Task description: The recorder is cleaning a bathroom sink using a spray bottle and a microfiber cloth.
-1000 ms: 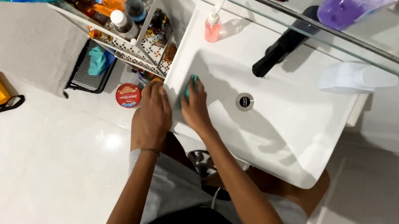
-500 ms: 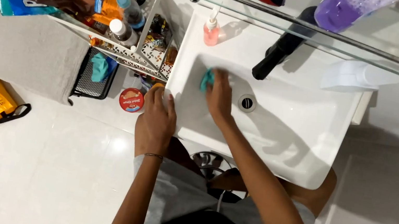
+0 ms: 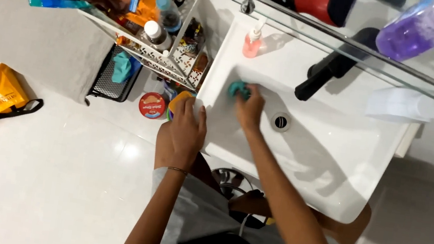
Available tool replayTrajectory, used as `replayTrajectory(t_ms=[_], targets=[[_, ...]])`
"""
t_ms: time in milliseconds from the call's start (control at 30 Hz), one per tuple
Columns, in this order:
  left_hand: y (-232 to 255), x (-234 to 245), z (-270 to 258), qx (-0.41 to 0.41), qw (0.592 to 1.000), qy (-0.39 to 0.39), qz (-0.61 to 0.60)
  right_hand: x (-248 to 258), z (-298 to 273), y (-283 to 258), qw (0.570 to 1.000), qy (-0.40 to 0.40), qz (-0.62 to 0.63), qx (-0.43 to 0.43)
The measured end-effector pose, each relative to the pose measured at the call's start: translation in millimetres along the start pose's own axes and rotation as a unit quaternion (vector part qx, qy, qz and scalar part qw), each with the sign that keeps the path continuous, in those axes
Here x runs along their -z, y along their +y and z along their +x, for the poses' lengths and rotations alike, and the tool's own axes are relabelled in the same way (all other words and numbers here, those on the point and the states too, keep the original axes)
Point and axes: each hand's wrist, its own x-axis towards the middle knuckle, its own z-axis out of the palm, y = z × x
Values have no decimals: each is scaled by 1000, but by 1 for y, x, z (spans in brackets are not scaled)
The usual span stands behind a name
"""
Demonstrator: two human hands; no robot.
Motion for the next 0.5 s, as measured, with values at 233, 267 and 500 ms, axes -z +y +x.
replayTrajectory(t_ms=[233,267,500], targets=[[1,-3,0,-25,999,8,-33,103,-72,-17,922,-386,-33,-26],[-2,-3,0,-21,999,11,-34,123,-72,-8,903,-420,-83,-35],[-3,-4,-1,-32,998,34,-33,208,-28,109,847,-350,-397,-49]])
